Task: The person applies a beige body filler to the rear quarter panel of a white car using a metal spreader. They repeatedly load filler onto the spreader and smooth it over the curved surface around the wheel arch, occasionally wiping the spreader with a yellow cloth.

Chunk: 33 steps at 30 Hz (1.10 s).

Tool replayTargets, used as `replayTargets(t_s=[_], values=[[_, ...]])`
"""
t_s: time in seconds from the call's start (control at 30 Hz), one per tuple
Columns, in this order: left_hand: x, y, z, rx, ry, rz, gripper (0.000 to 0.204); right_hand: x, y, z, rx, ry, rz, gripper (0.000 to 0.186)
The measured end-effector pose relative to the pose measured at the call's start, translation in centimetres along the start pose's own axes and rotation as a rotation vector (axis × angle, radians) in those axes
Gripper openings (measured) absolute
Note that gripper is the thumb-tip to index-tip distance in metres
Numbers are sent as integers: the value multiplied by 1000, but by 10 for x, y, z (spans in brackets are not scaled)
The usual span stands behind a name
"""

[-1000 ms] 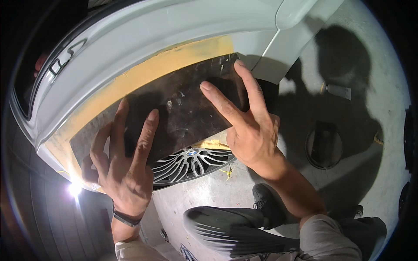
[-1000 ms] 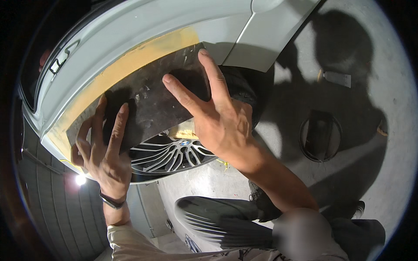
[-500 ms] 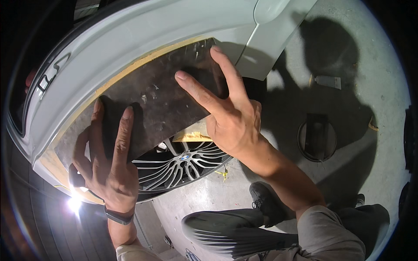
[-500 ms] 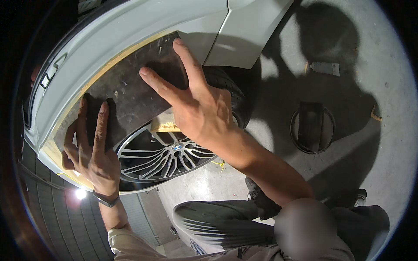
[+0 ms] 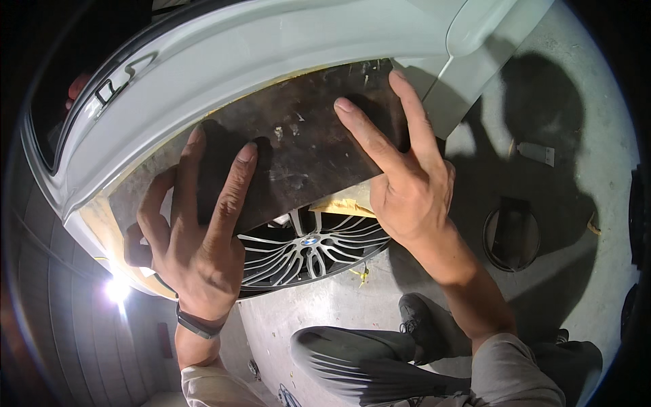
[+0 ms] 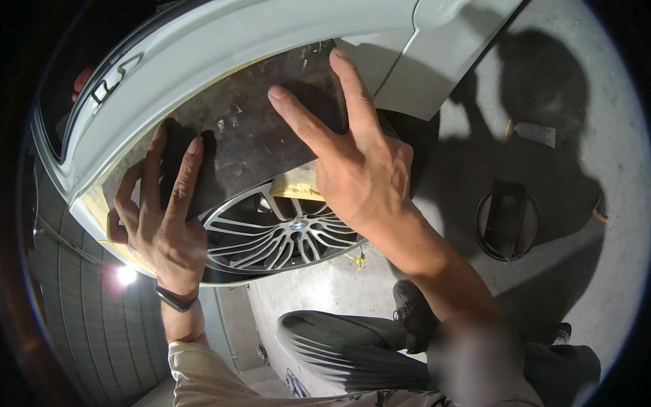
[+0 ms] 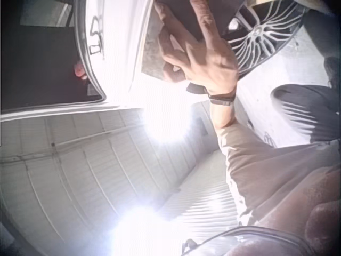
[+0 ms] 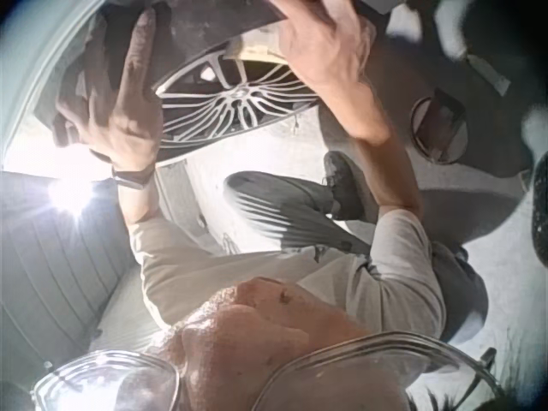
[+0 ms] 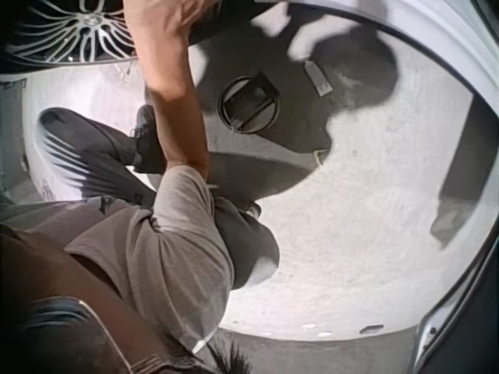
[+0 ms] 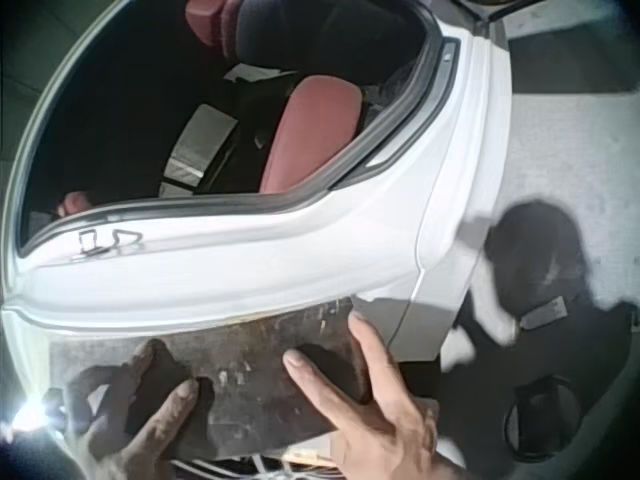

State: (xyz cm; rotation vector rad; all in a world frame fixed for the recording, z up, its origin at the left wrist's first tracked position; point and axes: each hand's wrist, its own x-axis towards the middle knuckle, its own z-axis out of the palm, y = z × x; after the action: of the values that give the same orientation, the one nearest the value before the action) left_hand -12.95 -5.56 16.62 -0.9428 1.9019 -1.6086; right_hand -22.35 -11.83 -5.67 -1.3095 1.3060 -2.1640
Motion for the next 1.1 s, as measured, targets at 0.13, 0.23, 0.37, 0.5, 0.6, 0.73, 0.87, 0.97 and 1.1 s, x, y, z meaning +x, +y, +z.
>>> replayTargets(t_s=[0.13,0.23,0.37,0.5,0.6,0.73,0.87,0.97,1.1], values=[[-1,-1,5,16,-1,-6,89,-2,-1,8,39,27,9,85],[-2,-1,8,-8,12,-9,85,-8,-1,12,51,24,20,84],[-7,0,9,-41,-14,5,78,-21,-2,16,52,11,45,83],[-16,-1,7,-26,-49,45,69,-39,-6,21,73,-22,74,84],[-22,-2,8,9,-79,71,56,-51,-9,23,41,-42,88,88],[-26,-1,7,-46,-84,69,73,-62,-14,19,86,-115,132,90],[-29,3,-11,-54,-208,102,63,-61,-16,5,79,-172,129,90],[-25,7,-20,-126,-188,44,71,-48,-15,-6,51,-104,76,83],[-10,5,-17,-79,-88,-43,74,-22,-11,-9,44,-66,94,86]])
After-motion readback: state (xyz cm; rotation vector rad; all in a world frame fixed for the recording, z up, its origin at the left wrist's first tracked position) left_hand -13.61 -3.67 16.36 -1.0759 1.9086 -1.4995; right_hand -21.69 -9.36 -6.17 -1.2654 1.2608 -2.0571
